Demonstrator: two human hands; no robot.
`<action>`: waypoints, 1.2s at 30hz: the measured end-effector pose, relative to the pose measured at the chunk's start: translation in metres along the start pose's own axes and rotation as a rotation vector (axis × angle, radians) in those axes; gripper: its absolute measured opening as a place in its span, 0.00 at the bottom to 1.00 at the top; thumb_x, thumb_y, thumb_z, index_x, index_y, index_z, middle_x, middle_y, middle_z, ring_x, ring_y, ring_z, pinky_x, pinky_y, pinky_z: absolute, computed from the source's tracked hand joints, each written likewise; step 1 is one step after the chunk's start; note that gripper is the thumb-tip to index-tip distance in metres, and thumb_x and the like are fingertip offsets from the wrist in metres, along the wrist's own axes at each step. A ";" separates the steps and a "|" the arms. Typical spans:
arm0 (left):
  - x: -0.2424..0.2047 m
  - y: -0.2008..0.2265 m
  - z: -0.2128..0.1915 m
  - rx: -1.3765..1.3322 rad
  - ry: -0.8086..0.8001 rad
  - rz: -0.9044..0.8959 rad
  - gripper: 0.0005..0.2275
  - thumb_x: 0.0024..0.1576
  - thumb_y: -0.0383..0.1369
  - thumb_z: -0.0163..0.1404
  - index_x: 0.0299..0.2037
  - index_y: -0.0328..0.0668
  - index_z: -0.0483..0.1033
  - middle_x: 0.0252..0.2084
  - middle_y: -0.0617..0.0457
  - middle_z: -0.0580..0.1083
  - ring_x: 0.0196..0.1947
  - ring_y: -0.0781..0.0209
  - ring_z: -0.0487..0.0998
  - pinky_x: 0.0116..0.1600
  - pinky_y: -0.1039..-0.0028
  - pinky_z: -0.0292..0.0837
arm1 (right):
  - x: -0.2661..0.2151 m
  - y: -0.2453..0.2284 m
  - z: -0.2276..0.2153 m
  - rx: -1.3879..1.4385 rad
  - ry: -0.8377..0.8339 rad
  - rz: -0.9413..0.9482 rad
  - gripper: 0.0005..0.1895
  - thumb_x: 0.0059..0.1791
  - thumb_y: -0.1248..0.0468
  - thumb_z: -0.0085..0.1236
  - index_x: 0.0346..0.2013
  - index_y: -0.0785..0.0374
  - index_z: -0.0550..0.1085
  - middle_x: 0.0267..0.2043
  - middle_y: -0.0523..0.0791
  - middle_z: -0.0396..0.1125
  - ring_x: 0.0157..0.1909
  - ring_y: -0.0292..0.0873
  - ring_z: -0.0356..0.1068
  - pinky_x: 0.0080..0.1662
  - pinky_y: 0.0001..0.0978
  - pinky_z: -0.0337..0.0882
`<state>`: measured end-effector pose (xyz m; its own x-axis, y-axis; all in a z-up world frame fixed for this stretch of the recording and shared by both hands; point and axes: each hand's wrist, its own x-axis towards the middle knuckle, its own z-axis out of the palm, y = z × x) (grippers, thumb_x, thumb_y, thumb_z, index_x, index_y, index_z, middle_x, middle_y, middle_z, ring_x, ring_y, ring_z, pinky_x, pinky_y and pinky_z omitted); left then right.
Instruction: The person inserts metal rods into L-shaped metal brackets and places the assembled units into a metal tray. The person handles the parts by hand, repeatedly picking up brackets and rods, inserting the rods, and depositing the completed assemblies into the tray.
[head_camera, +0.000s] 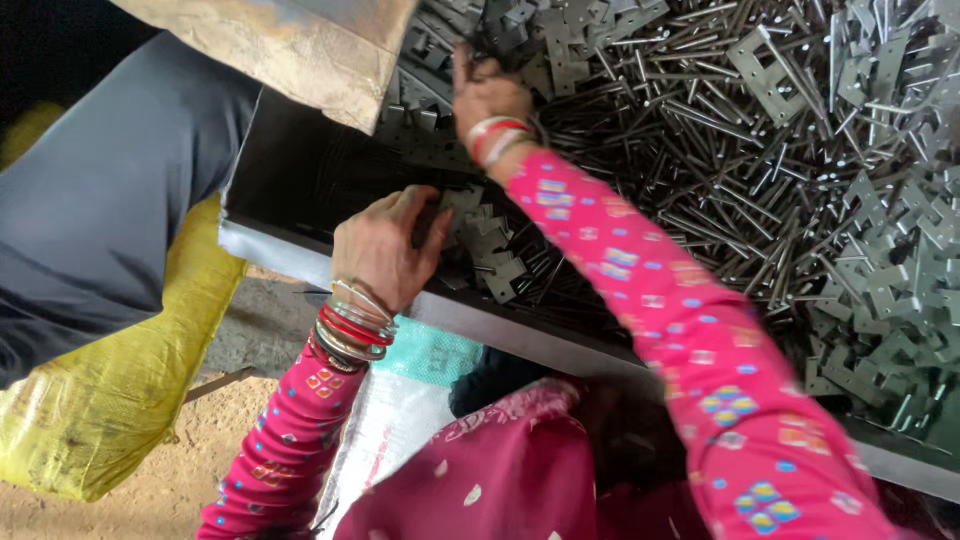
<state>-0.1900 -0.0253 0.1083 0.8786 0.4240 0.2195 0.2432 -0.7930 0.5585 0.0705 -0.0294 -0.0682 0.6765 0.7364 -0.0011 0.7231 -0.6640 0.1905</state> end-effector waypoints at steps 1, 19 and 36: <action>0.001 0.000 0.000 0.003 0.002 0.010 0.11 0.61 0.39 0.55 0.46 0.41 0.77 0.36 0.46 0.78 0.35 0.44 0.80 0.36 0.58 0.74 | -0.013 0.015 -0.006 -0.029 -0.053 -0.049 0.40 0.47 0.62 0.50 0.74 0.59 0.49 0.42 0.53 0.68 0.31 0.50 0.73 0.26 0.47 0.74; -0.002 0.009 -0.008 0.018 0.048 0.078 0.08 0.61 0.35 0.56 0.45 0.40 0.78 0.36 0.47 0.79 0.35 0.46 0.80 0.39 0.60 0.74 | -0.283 0.187 -0.213 -0.150 -0.218 -0.070 0.48 0.40 0.63 0.58 0.75 0.55 0.56 0.32 0.54 0.65 0.23 0.52 0.70 0.22 0.46 0.71; -0.001 0.004 -0.010 -0.461 0.363 -0.095 0.09 0.68 0.25 0.50 0.57 0.32 0.71 0.48 0.47 0.78 0.43 0.62 0.81 0.48 0.74 0.78 | -0.182 0.006 -0.094 0.059 0.129 -0.316 0.28 0.45 0.61 0.53 0.62 0.52 0.69 0.26 0.47 0.64 0.23 0.45 0.66 0.22 0.38 0.67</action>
<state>-0.1941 -0.0247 0.1183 0.6453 0.6705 0.3660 0.0388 -0.5072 0.8609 -0.0612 -0.1555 0.0251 0.3976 0.9145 0.0744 0.9033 -0.4044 0.1434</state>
